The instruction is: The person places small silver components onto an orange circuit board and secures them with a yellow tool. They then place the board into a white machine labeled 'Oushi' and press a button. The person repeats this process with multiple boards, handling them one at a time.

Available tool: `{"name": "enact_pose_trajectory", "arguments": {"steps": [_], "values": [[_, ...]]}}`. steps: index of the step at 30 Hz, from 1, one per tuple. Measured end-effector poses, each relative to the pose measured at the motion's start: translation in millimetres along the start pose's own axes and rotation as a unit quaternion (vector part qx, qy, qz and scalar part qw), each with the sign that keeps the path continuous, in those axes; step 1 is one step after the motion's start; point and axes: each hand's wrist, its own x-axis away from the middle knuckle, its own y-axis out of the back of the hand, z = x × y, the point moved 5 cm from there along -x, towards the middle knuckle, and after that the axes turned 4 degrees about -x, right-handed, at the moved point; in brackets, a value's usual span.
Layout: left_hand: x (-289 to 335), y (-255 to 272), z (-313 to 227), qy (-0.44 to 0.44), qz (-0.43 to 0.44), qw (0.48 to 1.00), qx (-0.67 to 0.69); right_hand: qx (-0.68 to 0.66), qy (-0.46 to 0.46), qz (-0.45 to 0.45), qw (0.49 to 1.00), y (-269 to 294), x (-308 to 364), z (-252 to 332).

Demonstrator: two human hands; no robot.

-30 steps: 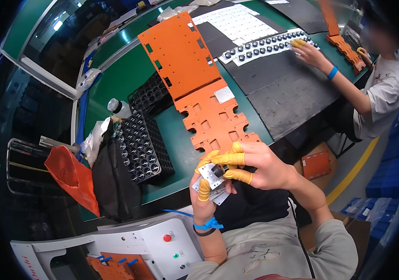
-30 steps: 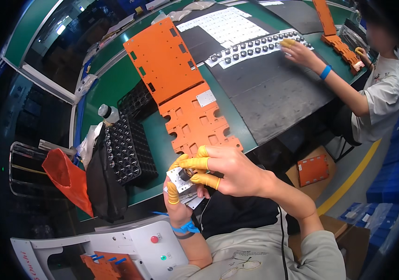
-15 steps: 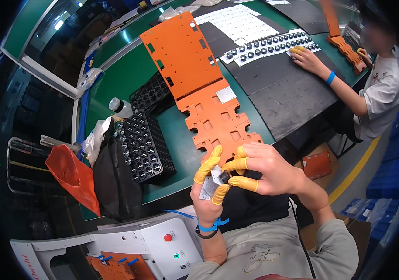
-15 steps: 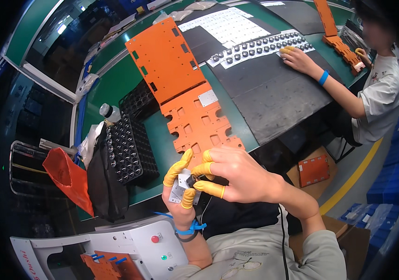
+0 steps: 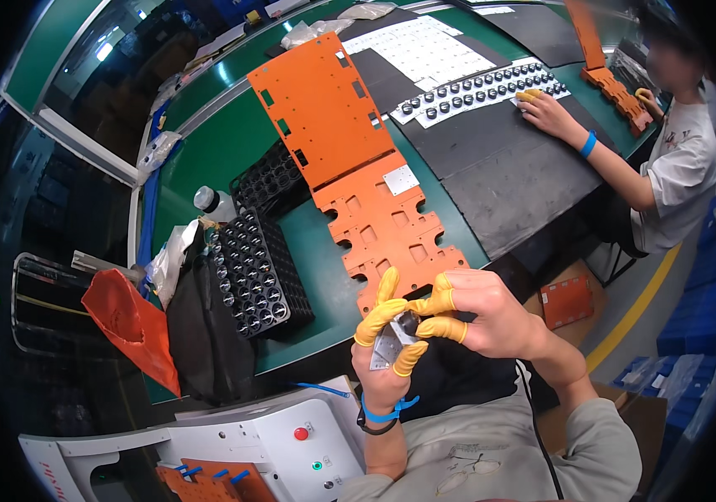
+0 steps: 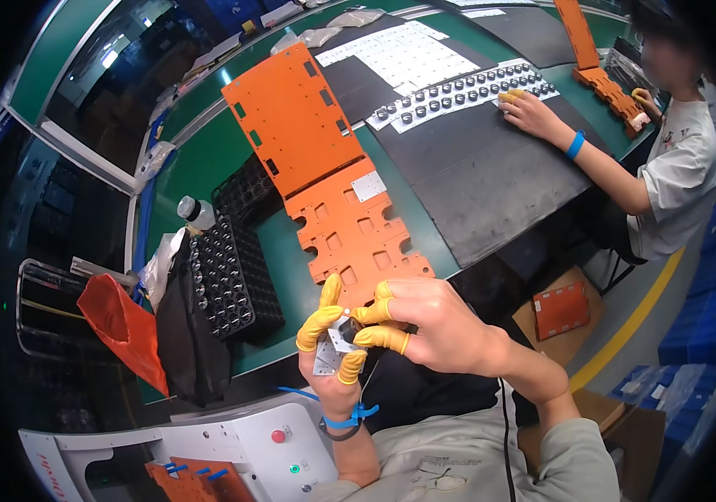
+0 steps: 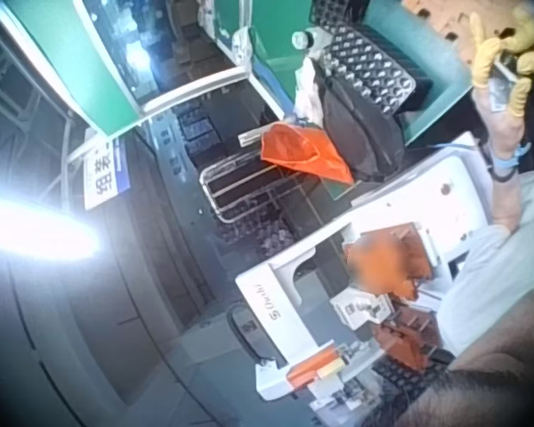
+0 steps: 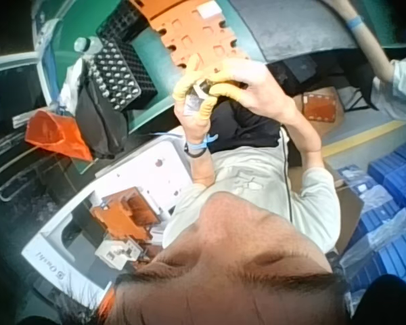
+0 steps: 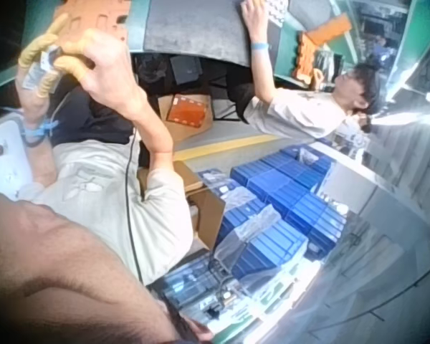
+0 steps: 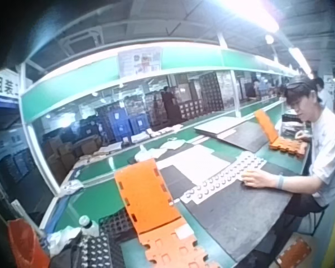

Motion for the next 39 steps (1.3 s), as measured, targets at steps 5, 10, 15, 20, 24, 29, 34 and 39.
{"name": "enact_pose_trajectory", "arguments": {"steps": [5, 10, 15, 20, 24, 29, 34, 39], "values": [[1, -4, 4, 0.028, -0.003, 0.999, 0.027, 0.001, 0.02, -0.002, 1.0, 7, 5, 3], [4, -9, 9, 0.041, 0.002, 0.999, 0.019, -0.059, -0.027, -0.015, 0.998, 8, 13, -4], [4, -17, 11, 0.062, -0.027, 0.998, 0.008, -0.11, -0.073, -0.025, 0.991, 9, 18, -8], [-1, -22, 15, 0.046, -0.005, 0.997, 0.067, -0.098, -0.065, -0.045, 0.992, 12, 22, -12], [-3, -25, 20, 0.065, -0.006, 0.996, 0.06, -0.026, -0.049, -0.048, 0.997, 17, 22, -13], [-8, -30, 23, 0.096, 0.028, 0.994, 0.043, 0.03, -0.003, -0.072, 0.997, 26, 22, -15], [-22, -33, 23, 0.09, 0.042, 0.994, 0.034, 0.048, -0.024, -0.065, 0.996, 32, 20, -17], [-27, -36, 21, 0.087, 0.057, 0.994, 0.023, -0.007, -0.023, -0.061, 0.998, 40, 18, -22]]}}
